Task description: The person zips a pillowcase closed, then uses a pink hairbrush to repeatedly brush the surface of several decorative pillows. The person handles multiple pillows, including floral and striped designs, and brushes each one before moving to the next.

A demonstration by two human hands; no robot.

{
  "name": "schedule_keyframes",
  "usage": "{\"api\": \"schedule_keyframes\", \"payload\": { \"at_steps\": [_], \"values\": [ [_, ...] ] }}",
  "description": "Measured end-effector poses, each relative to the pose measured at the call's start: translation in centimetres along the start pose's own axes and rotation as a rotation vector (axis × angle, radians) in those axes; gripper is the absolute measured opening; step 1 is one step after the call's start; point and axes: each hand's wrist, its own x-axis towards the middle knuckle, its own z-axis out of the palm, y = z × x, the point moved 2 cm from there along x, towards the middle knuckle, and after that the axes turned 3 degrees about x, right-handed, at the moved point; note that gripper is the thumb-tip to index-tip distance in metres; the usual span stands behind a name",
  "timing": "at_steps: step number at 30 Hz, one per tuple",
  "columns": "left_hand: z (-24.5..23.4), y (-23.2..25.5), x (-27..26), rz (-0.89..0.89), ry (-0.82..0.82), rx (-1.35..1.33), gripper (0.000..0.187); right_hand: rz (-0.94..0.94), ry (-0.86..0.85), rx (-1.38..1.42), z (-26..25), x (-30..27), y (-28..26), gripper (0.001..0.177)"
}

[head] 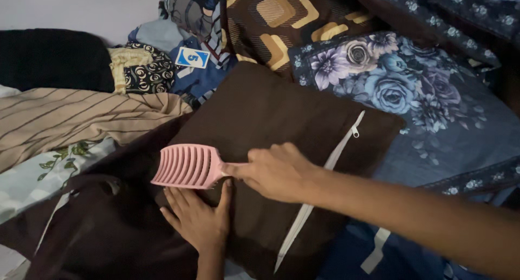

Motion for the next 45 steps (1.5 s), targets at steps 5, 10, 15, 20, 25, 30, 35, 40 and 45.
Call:
{"api": "schedule_keyframes", "payload": {
  "at_steps": [5,10,15,20,25,30,35,40,45],
  "values": [
    [-0.4,0.2,0.2,0.015,0.024,-0.026,0.118,0.143,0.120,-0.100,-0.4,0.6,3.1,0.045],
    [-1.8,0.3,2.2,0.003,-0.060,-0.019,0.114,0.330,0.285,-0.125,-3.5,0.5,9.6,0.038],
    [-2.0,1.8,4.1,0.129,-0.059,-0.080,0.111,0.314,0.339,-0.143,-4.3,-0.1,10.5,0.030],
    [-0.3,2.3,4.3,0.145,-0.156,0.027,0.113,0.106,0.256,-0.056,-2.1,-0.7,4.8,0.043],
    [0.3,1.8,4.0,0.132,-0.189,0.078,0.112,0.094,0.100,-0.057,-1.5,-0.8,3.1,0.051],
    [-0.3,2.2,4.0,0.163,-0.114,0.030,0.111,0.261,0.154,-0.130,-1.5,-0.4,8.1,0.044],
    [-1.9,3.7,4.9,0.098,-0.150,-0.035,0.105,0.439,0.095,-0.280,-4.7,0.8,11.8,0.055],
    [-2.4,7.0,6.1,0.205,-0.064,-0.104,0.095,0.396,0.290,-0.215,-6.4,0.4,13.3,0.031],
    [-0.8,8.1,6.2,0.280,-0.133,-0.066,0.107,0.197,0.275,-0.070,-2.5,0.0,9.3,0.034]
  ]
}}
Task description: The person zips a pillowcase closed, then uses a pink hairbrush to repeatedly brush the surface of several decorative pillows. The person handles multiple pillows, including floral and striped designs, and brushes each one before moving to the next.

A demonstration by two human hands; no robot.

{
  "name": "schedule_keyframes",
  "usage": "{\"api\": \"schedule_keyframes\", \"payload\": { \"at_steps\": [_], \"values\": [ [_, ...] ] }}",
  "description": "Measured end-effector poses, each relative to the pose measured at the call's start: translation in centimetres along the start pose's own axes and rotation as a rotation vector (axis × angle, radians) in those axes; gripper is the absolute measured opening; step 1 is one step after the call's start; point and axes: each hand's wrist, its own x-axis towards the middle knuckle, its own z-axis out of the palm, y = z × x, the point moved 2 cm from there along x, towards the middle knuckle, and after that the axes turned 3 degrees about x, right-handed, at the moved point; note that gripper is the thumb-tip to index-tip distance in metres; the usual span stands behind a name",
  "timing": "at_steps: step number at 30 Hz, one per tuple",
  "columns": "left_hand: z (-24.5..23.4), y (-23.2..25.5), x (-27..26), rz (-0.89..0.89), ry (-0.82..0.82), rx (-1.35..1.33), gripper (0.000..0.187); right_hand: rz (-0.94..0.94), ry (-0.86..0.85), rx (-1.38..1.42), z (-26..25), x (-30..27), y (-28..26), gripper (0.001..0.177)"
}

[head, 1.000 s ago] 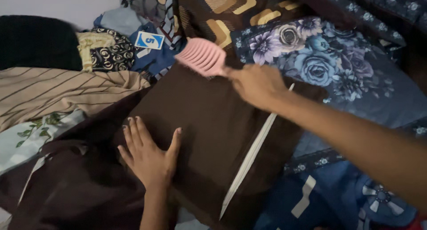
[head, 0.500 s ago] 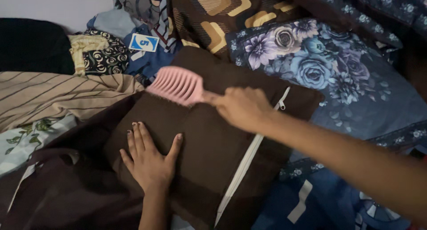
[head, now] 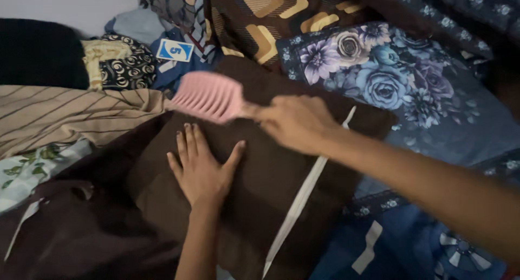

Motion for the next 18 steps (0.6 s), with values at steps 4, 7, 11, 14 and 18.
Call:
{"api": "schedule_keyframes", "payload": {
  "at_steps": [4,7,11,14,18],
  "values": [
    [0.8,-0.7,0.1,-0.055,-0.143,0.100,0.112,-0.082,-0.095,0.015,-0.1,-0.5,-3.0,0.046],
    [0.7,-0.8,-0.1,-0.048,-0.117,0.089,0.113,-0.006,-0.149,-0.017,-0.4,-0.1,-2.6,0.037],
    [0.6,-0.7,-0.3,-0.055,-0.104,0.076,0.109,0.142,-0.096,-0.043,-0.5,1.1,1.5,0.039],
    [0.4,-0.5,-0.3,-0.039,-0.085,0.071,0.108,0.215,-0.114,-0.167,-1.3,2.0,4.6,0.042],
    [0.4,-0.8,-0.7,-0.032,-0.078,0.080,0.107,0.200,0.056,-0.110,-1.7,1.0,5.5,0.049]
  ]
}}
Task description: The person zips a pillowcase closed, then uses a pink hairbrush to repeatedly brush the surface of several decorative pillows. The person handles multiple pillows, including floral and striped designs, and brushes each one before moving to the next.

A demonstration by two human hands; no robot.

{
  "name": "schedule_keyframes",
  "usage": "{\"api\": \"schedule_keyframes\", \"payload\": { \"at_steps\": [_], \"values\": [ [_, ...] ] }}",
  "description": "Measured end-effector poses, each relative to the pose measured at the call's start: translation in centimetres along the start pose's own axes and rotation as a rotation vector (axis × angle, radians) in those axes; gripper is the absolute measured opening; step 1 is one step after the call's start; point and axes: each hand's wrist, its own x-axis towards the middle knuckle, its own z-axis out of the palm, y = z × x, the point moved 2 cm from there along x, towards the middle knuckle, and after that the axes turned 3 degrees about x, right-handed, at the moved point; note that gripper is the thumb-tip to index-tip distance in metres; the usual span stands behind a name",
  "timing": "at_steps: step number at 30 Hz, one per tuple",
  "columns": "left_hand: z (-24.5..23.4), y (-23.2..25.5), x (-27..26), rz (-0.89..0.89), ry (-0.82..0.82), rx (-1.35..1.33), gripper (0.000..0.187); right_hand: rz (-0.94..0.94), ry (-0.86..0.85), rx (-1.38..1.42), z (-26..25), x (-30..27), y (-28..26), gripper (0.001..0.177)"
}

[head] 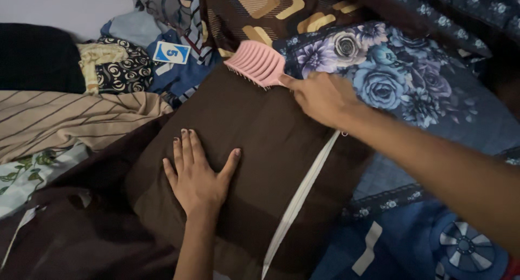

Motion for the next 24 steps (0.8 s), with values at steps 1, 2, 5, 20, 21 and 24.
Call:
{"api": "schedule_keyframes", "payload": {
  "at_steps": [1,2,5,20,21,24],
  "values": [
    [0.1,0.0,-0.1,0.000,-0.001,0.001,0.106,-0.031,0.055,0.022,0.0,-0.4,-0.2,0.049],
    [0.1,0.1,-0.1,0.002,0.003,0.000,0.106,-0.061,0.111,0.044,0.0,-0.9,-0.6,0.048],
    [0.1,0.2,0.3,0.008,0.020,-0.001,0.106,-0.044,-0.051,0.109,0.7,-1.3,-2.4,0.048],
    [0.5,0.1,-0.1,0.024,0.032,0.009,0.105,0.110,-0.221,0.076,1.7,-1.8,-2.1,0.038],
    [0.4,0.1,-0.1,0.025,0.035,0.005,0.105,0.086,-0.119,0.072,1.2,-1.6,-1.4,0.035],
    [0.2,0.0,-0.2,0.021,0.032,0.003,0.105,0.054,0.088,0.070,-0.3,-1.6,0.3,0.033]
  ]
}}
